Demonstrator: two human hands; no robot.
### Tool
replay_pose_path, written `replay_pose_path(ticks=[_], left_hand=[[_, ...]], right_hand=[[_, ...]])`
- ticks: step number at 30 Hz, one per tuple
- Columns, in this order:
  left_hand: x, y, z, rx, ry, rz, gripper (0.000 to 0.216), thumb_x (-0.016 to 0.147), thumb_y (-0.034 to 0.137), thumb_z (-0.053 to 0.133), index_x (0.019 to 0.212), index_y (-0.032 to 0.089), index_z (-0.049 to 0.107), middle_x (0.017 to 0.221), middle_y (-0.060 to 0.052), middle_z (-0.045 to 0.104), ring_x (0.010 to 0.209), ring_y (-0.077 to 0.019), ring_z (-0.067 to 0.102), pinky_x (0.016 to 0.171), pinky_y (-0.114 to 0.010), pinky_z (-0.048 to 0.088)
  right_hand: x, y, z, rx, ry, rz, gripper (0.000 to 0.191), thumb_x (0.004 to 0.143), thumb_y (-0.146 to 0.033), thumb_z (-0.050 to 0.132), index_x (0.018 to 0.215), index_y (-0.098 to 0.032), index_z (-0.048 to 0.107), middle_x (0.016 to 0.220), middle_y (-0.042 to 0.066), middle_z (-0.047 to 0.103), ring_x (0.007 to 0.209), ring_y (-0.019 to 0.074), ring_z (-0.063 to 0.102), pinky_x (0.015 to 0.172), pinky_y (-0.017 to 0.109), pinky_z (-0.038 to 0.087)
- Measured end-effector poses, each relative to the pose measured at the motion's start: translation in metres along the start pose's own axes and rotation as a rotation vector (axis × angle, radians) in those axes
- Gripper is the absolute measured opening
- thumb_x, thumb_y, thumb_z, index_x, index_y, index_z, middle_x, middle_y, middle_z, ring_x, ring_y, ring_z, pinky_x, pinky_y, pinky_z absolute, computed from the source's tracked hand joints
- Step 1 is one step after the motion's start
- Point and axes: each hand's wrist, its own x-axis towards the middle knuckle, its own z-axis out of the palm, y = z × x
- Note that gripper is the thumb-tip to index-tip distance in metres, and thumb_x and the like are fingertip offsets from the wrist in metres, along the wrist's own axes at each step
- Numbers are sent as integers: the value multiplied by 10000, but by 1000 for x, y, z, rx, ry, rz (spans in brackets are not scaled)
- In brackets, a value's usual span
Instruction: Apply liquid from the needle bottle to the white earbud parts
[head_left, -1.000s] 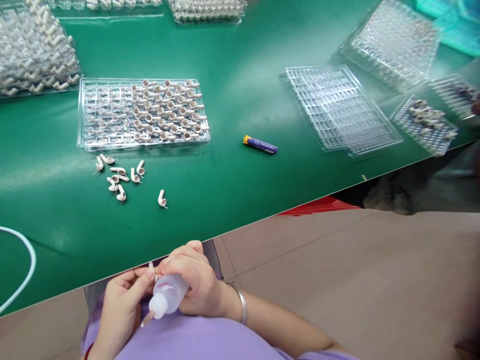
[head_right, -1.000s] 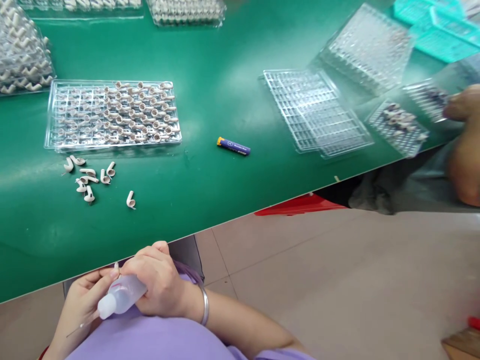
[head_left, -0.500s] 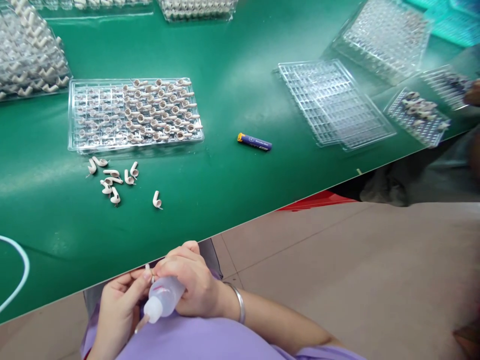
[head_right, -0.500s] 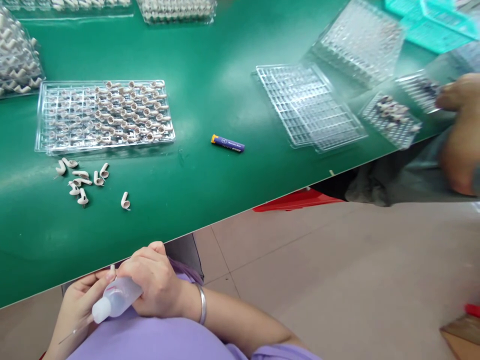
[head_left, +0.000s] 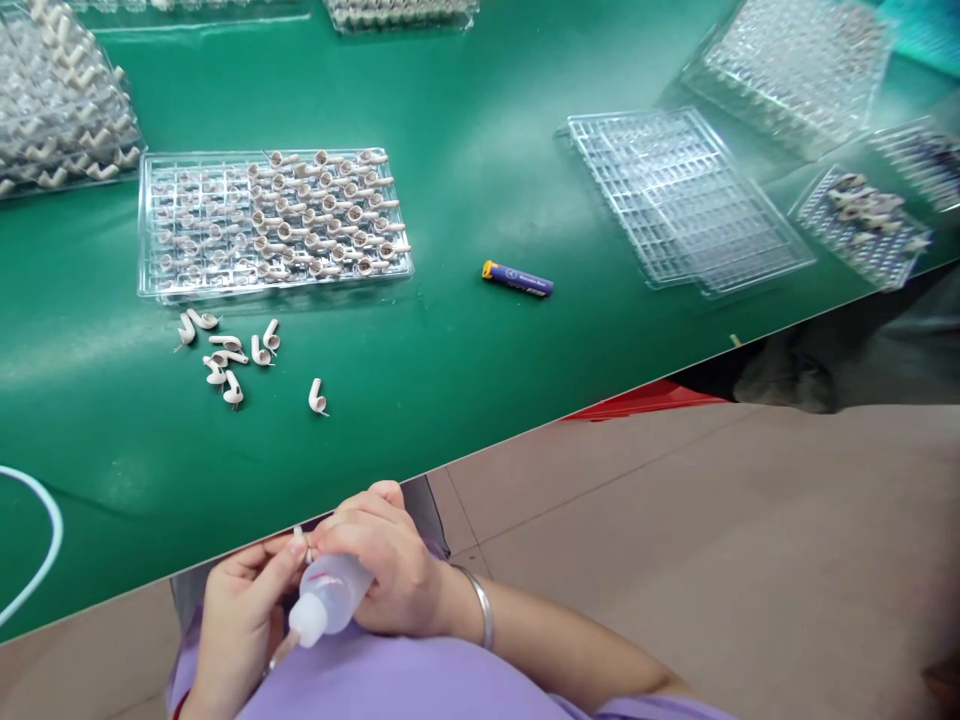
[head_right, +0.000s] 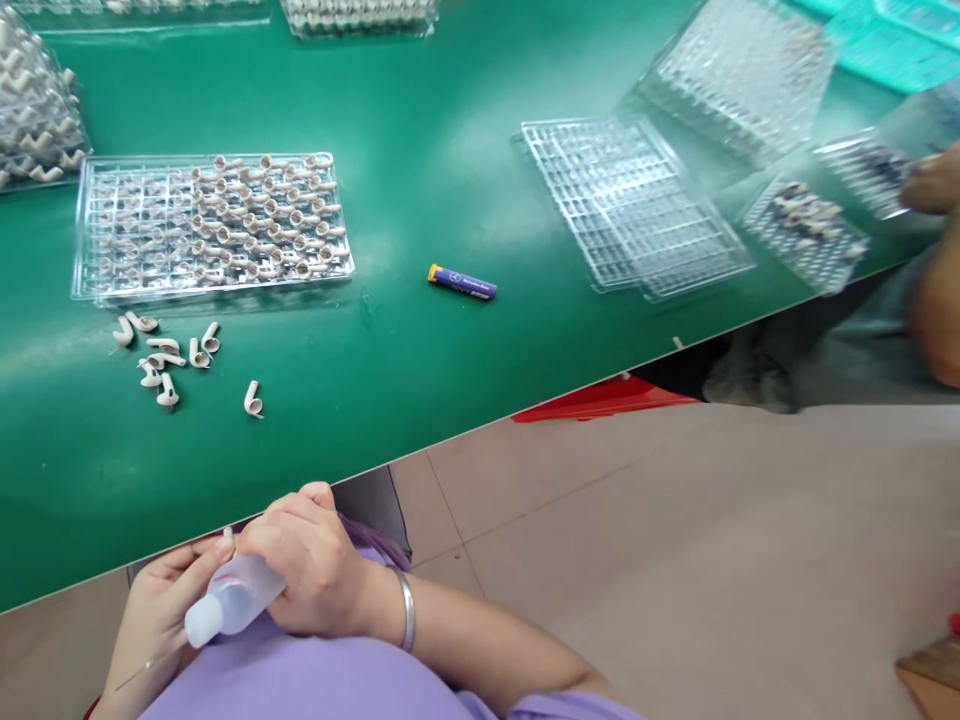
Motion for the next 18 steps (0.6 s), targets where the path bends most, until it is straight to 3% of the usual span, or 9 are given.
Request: replay_pose_path(ticks=[7,12,18], left_hand=[[-3,18,5,-83,-133,-118,337,454,396,923,641,159,775,564,-57,678,502,-124,562,468,-192,456],[-8,20,-1,-44,-214,-92,315,500,377,919,708,177,794,522,-27,654,427,-89,512,507,-214,513],[-9,14,-12,33,-268,8,295,589,369,883,808,191,800,754,-91,762,701,-209,706,665,-257,581]], right_hand=[[-1,2,-1,16,-1,-18,173,802,-107,566,940,-208,542,784,0,744,684,153,671,684,346,372],[1,0,-3,103,81,-8,205,794,-137,645,946,-225,538,755,-2,739,648,160,661,671,346,407],[4,-3,-6,175,138,-37,206,813,-129,641,965,-217,534,775,13,743,658,162,661,693,354,412]])
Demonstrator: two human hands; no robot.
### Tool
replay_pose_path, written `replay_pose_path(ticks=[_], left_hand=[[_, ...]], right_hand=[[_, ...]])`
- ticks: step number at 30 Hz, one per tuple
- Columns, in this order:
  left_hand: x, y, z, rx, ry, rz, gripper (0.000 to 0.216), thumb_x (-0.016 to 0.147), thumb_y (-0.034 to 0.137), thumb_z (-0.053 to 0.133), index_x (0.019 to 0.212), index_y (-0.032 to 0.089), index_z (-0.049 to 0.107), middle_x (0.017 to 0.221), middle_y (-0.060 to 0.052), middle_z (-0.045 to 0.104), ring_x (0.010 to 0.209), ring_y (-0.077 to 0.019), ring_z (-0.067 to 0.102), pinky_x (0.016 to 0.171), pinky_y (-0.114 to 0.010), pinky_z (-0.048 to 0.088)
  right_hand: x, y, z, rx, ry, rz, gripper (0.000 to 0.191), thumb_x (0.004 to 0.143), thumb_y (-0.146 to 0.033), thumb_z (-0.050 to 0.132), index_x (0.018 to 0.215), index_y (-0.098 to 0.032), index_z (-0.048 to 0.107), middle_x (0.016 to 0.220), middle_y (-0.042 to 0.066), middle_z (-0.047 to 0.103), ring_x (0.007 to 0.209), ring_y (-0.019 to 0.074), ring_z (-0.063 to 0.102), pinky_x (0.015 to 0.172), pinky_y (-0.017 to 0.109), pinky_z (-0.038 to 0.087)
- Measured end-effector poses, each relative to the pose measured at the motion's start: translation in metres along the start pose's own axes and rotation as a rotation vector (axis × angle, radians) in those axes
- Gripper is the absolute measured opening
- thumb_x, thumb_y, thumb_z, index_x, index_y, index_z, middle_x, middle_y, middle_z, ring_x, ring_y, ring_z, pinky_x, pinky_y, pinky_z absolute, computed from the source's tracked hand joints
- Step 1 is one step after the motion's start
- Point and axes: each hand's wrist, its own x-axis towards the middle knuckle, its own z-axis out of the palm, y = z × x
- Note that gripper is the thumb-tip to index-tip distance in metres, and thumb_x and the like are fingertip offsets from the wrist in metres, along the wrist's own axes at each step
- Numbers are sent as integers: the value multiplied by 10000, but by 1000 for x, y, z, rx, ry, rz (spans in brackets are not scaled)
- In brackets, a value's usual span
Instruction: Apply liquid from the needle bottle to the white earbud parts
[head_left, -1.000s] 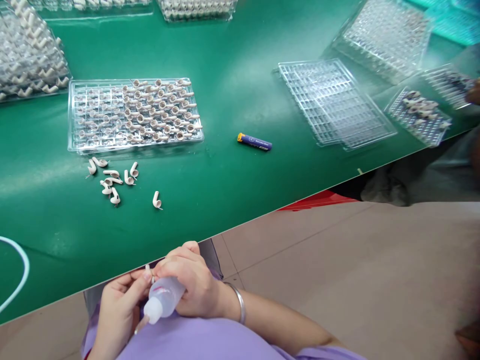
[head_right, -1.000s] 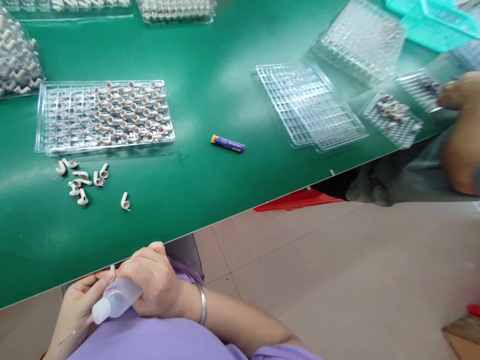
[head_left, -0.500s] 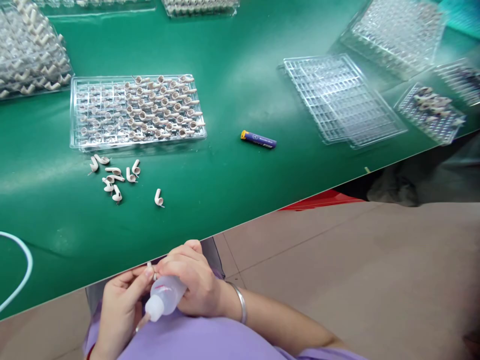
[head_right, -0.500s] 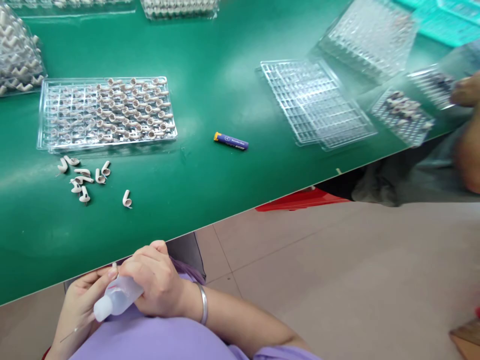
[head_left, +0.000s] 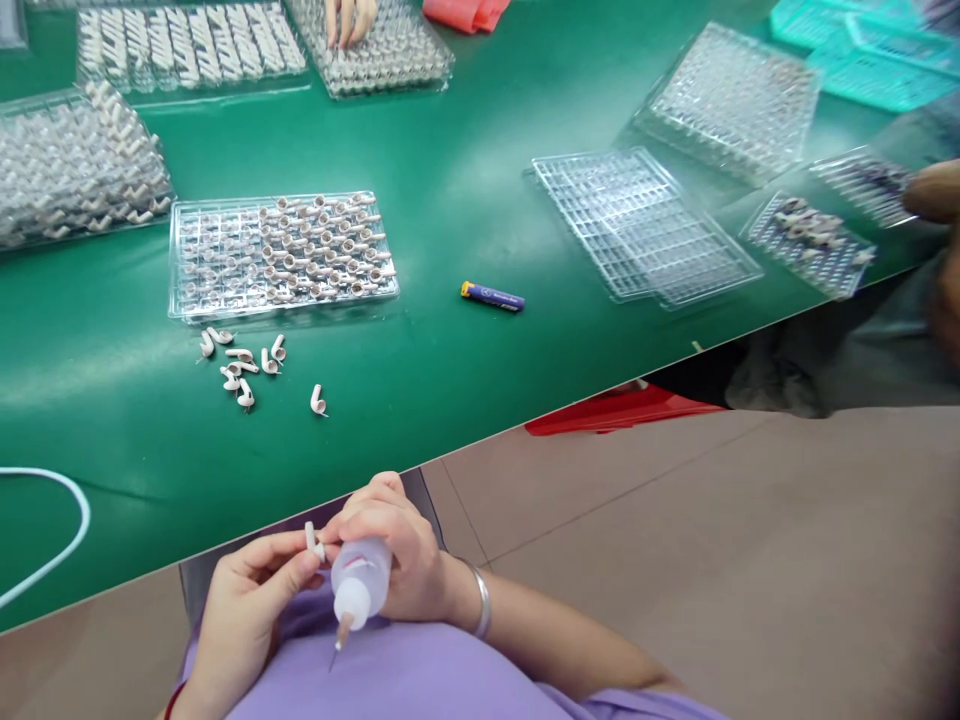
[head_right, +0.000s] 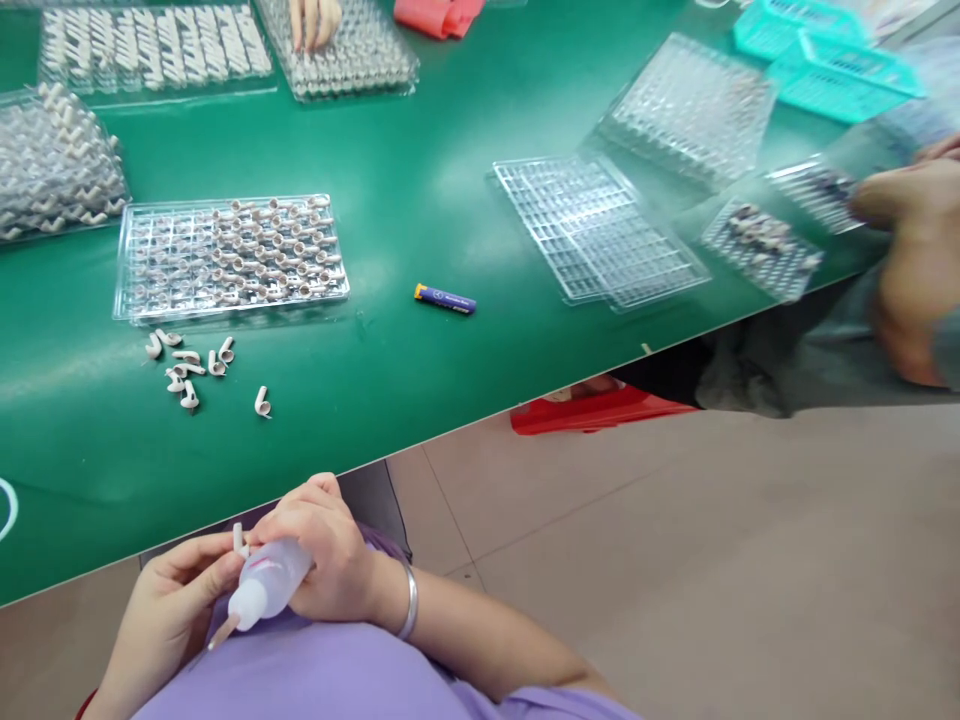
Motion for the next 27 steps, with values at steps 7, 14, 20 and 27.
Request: replay_pose_path(ticks=[7,14,20,27], left_hand=[[-4,10,1,136,-47,150,260,663,395,839,852,220,804,864,-83,778,787,-223,731,734,-246,587],[-3,12,1,196,-56,248,219,697,369,820,875,244,803,881,-67,779,759,-199,729,712,-229,596],[-3,25,4,274,-63,373,179,729,359,790,867,245,794,838,-53,778,779,-216,737,718,-264,609],[50,125,-9,735,146,1111,118,755,306,772,864,260,774,852,-4,734,756,-144,679,660,-217,552]], right_hand=[[11,-6,-2,10,53,-50,215,845,-147,649,991,-234,518,781,6,750,661,157,675,684,354,430],[14,-9,-3,14,51,-52,256,829,-151,666,1009,-246,511,779,-8,747,658,163,676,692,359,437],[16,-5,-10,66,30,15,289,821,-148,690,1029,-256,519,832,11,703,720,171,651,700,351,494],[48,29,-44,-54,186,305,317,785,-255,757,982,-255,507,836,-9,605,714,151,597,630,277,497]])
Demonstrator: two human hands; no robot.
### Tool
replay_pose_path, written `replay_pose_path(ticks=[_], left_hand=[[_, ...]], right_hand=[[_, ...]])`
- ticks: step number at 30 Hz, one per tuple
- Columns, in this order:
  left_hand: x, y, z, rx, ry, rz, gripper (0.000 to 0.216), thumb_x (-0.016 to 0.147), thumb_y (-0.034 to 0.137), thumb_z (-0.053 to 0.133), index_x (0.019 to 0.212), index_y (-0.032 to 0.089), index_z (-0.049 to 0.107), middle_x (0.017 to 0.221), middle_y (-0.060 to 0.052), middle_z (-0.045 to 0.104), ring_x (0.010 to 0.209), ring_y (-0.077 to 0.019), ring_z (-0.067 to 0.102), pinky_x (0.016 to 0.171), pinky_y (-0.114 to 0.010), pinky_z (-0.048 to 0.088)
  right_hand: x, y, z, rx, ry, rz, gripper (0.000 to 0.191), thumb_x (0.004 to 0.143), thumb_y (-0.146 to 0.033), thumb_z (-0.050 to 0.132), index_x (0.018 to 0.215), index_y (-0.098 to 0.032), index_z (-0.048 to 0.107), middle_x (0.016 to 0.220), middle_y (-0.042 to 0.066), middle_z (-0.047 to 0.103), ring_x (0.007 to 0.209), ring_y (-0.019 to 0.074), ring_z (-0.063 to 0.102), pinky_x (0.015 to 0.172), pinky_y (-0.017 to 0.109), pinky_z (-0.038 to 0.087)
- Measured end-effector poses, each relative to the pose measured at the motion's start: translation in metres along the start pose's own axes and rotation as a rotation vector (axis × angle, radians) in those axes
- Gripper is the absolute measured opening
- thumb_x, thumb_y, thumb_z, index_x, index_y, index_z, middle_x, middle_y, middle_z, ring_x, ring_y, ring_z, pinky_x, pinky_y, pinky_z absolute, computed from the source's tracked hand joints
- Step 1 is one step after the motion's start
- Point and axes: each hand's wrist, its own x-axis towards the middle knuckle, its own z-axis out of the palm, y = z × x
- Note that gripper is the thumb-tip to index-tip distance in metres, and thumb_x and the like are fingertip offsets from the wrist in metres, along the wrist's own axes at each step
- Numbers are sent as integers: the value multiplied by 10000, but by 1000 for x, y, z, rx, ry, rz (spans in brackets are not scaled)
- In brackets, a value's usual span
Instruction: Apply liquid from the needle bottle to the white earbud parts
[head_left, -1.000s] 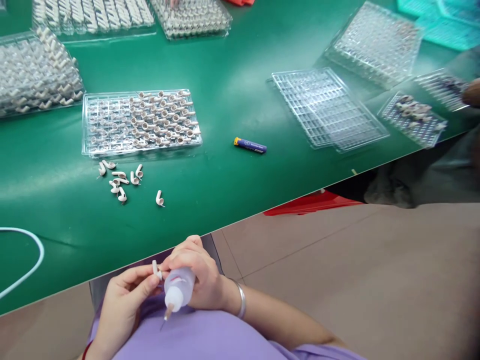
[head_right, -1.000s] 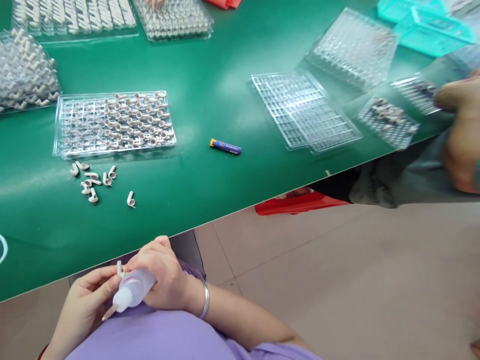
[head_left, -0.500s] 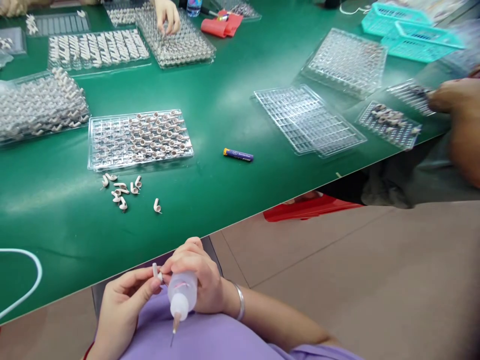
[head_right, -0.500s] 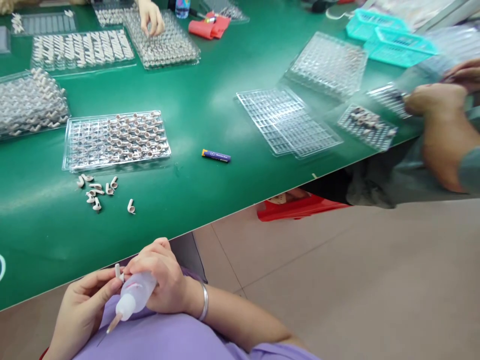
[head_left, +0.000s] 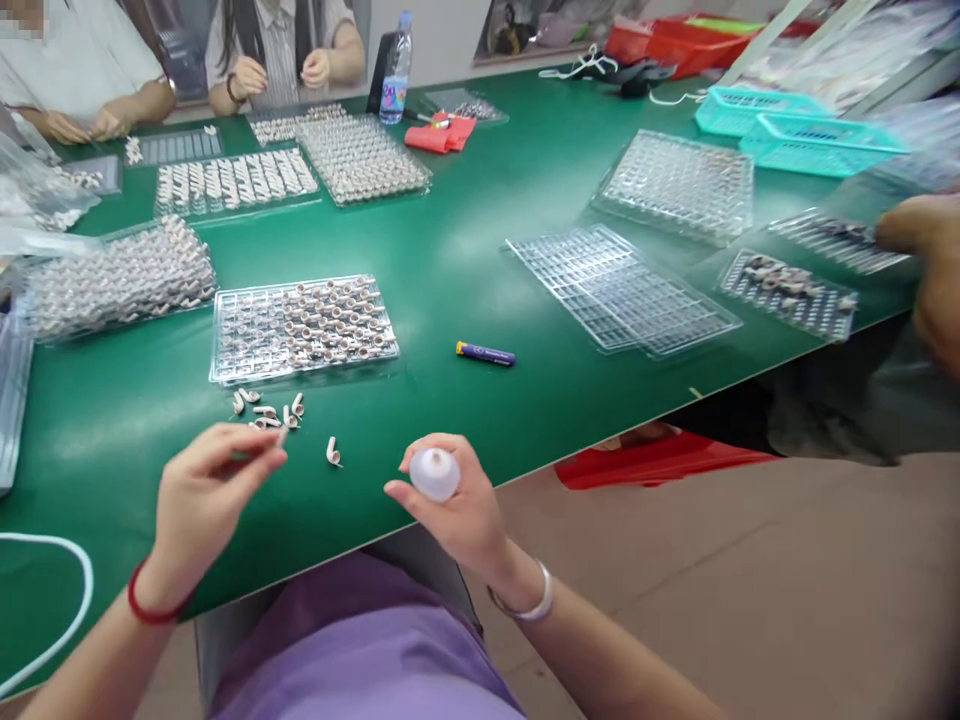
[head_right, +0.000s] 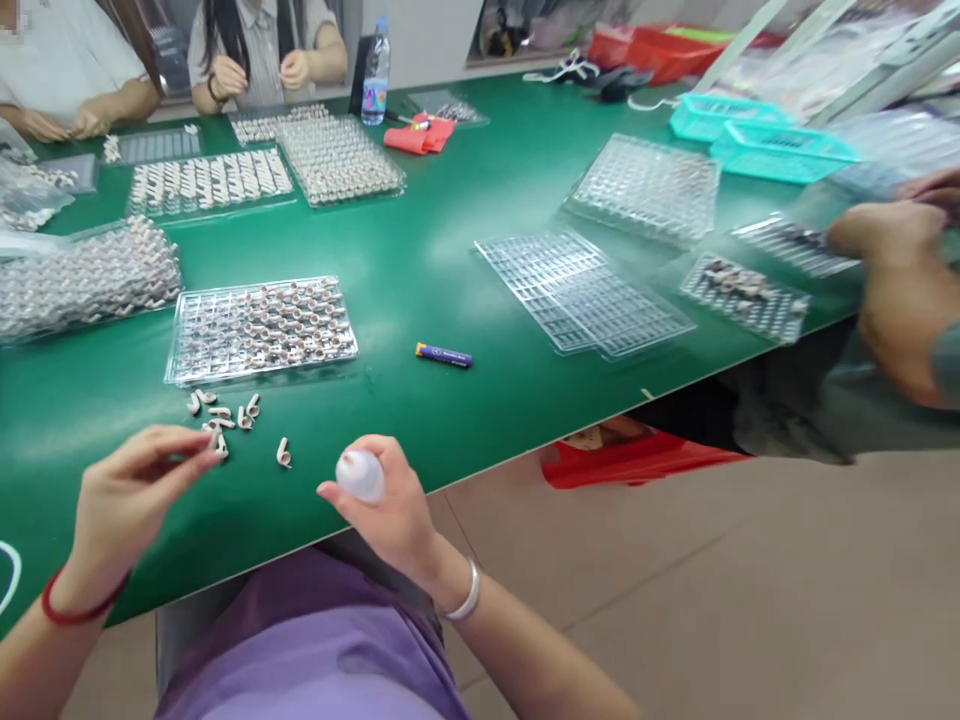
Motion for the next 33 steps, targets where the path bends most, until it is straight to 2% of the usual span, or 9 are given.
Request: replay_pose_path(ticks=[3,6,10,15,19,22,27,33], left_hand=[[59,-27,-9,213,101,189,114,775,311,751,864,242,772,869,-10,735,778,-156,682,698,-248,546],[105,-53,-9,383,65,312,128,819,324,695,871,238,774,866,-9,748,793,-161,688,736,-260,539],[151,-72,-1,531,19,344,168,853,285,617,860,241,779,875,-8,765,817,-171,697,743,-262,533],[193,-77,11,662,49,320,195,849,266,588,864,222,777,886,-43,772,837,-231,693,739,-318,512],[213,-77,17,740,59,304,219,851,293,585,941,204,764,903,-66,770,856,-265,680,737,-346,497],[220,-77,19,780,2,320,235,857,277,565,978,209,754,942,-65,768,896,-264,680,767,-341,492],[226,-76,22,816,-95,327,288,856,210,518,1065,218,716,991,-44,765,910,-245,697,746,-316,491],[227,-79,21,829,-113,290,316,844,221,542,1136,215,663,949,-19,765,817,-218,698,693,-293,482]], right_hand=[[17,10,-6,-55,44,92,316,781,-315,752,979,-248,516,825,-10,607,697,151,587,608,271,488],[22,18,-7,-92,80,144,302,784,-350,739,962,-244,519,805,-12,609,673,150,584,594,272,492],[20,22,-5,-111,112,164,286,794,-354,726,958,-242,520,780,-12,615,649,150,594,563,259,500],[21,21,-4,-122,116,129,241,811,-321,709,947,-240,527,768,-12,619,620,138,600,538,238,511],[22,20,-4,-135,118,98,202,821,-292,699,932,-237,538,755,-9,618,616,140,608,517,226,510],[23,19,-4,-141,128,72,181,819,-271,699,916,-238,550,767,-2,624,619,144,612,522,231,520],[25,16,-4,-136,133,51,174,817,-238,698,912,-249,554,761,-2,626,616,149,615,514,231,525],[26,15,-4,-117,124,40,171,826,-222,688,910,-260,544,758,-9,612,613,143,608,518,222,524]])
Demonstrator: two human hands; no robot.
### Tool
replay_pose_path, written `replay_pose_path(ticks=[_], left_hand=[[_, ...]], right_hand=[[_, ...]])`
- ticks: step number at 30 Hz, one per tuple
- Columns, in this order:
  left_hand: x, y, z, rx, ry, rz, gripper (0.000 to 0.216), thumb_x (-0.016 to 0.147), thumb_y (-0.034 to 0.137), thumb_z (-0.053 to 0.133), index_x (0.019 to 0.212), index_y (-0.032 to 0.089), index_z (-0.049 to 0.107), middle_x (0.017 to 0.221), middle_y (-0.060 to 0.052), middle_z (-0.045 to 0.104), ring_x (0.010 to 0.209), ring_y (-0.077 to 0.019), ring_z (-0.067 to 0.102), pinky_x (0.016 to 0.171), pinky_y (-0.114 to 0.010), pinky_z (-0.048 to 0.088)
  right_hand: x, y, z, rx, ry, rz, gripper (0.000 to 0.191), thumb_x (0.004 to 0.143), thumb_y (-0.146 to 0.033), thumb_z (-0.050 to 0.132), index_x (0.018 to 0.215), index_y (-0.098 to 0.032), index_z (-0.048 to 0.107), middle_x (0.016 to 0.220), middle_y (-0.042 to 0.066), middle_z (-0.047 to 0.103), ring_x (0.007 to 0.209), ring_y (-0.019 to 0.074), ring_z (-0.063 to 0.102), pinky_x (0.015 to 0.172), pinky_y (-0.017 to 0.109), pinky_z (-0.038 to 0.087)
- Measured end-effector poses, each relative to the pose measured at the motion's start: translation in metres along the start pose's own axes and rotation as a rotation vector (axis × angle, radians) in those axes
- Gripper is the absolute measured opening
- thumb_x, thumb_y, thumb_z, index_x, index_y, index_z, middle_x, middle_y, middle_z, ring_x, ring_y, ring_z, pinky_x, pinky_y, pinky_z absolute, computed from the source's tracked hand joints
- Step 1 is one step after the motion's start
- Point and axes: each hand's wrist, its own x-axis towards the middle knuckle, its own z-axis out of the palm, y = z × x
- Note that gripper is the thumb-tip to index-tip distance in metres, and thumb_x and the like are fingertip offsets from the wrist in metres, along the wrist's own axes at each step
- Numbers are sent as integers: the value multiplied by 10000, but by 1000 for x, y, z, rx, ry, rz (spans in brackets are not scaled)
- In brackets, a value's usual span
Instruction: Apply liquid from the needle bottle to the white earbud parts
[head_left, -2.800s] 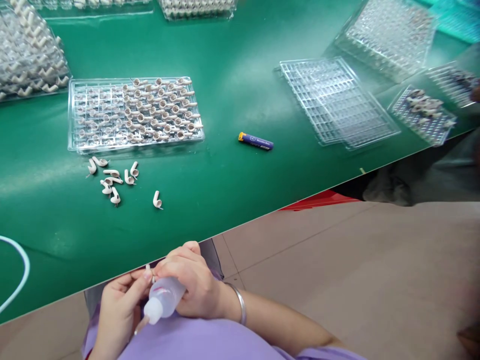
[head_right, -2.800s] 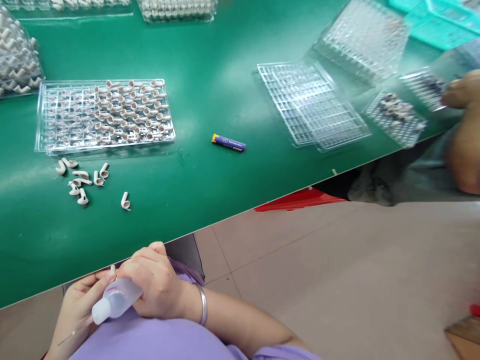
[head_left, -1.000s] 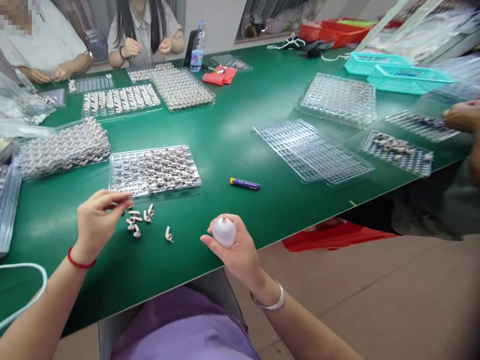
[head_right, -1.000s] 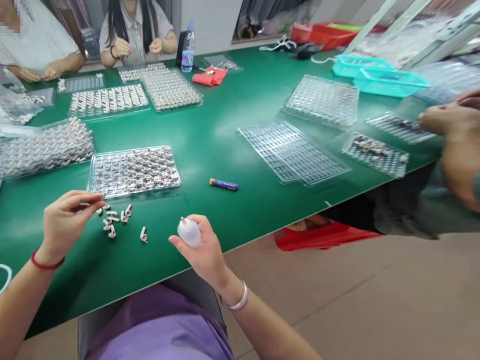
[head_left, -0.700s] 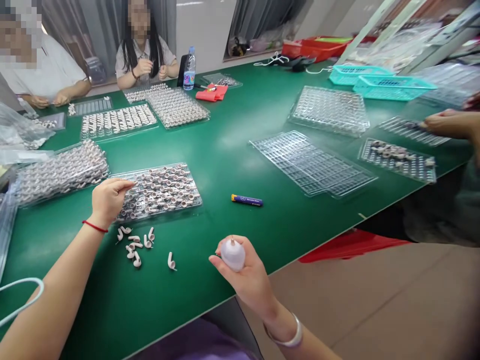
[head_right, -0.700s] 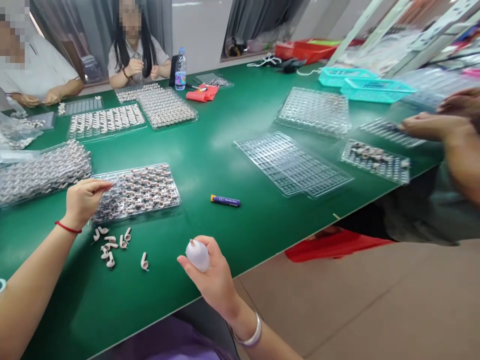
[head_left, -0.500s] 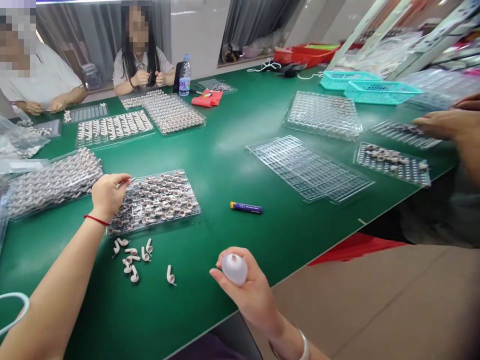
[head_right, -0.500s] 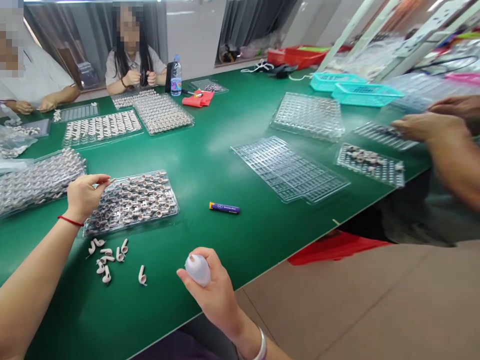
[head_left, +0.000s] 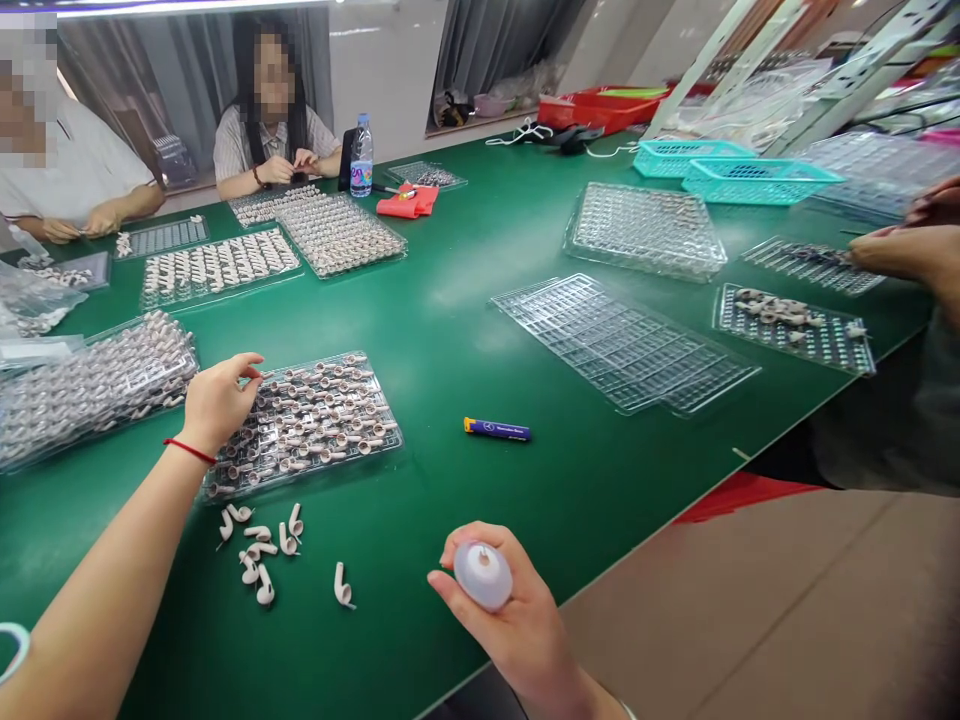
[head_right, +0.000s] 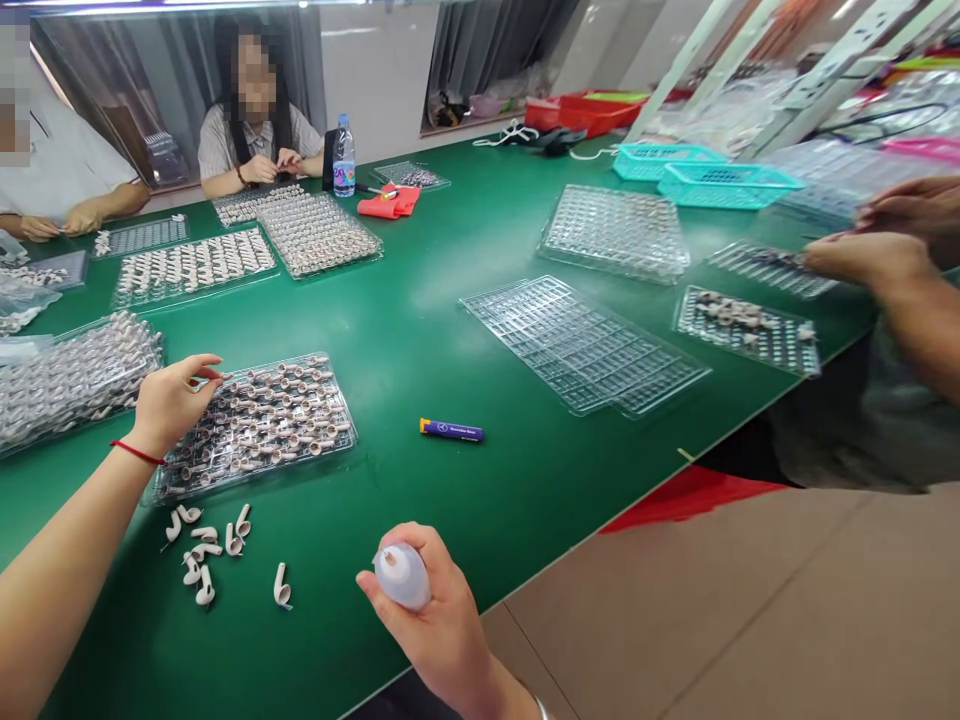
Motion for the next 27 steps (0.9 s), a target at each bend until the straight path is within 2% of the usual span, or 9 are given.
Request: replay_pose_path(ticks=[7,12,15,18,20,22,25,27], left_hand=[[-2,8,-4,45,-43,-24,329,841,254,548,1145,228,670,886,-19,763,890,-261,662,610,-304,440],[3,8,-12,24,-53,-72,331,817,288,573,1126,230,678,841,-19,760,818,-245,660,617,-298,447],[-6,17,-22,-37,-32,-119,303,830,325,567,1086,214,685,843,-18,754,743,-210,661,661,-298,467],[-37,44,-36,-183,9,-107,208,838,376,569,881,225,705,790,-2,734,662,-173,637,659,-284,464],[-70,69,-44,-261,-114,-4,230,856,399,555,760,238,688,726,11,709,626,-164,613,603,-278,441],[-106,91,-49,-214,-248,115,284,893,394,527,703,237,668,674,6,677,637,-173,602,574,-286,407],[-148,112,-49,-51,-257,226,359,942,391,487,670,216,641,639,-21,636,614,-196,573,589,-329,383],[-162,118,-46,1,-267,258,361,957,375,474,683,209,640,656,-29,629,611,-205,571,617,-352,389]], right_hand=[[0,0,-1,20,-7,-4,176,836,-218,683,927,-263,540,758,-13,612,615,138,603,518,218,523],[0,0,-1,14,-5,-1,177,830,-215,689,923,-253,543,766,-5,617,629,143,613,534,229,534],[-2,0,-1,24,10,40,194,828,-219,692,934,-252,533,765,-11,602,617,135,600,533,230,529],[-4,2,-2,92,-4,127,255,826,-223,695,982,-255,496,786,-14,585,612,130,585,541,243,531],[-7,4,-3,149,-35,171,298,830,-229,687,1034,-263,472,830,-8,574,627,131,579,541,249,528],[-9,6,-4,187,-66,189,335,836,-232,673,1086,-273,453,886,4,562,664,136,579,546,251,523],[-10,6,-6,216,-102,179,369,846,-226,649,1138,-281,431,949,22,546,745,150,586,599,267,536],[-10,5,-6,222,-115,168,370,852,-222,637,1147,-281,423,961,26,544,772,154,587,627,273,542]])
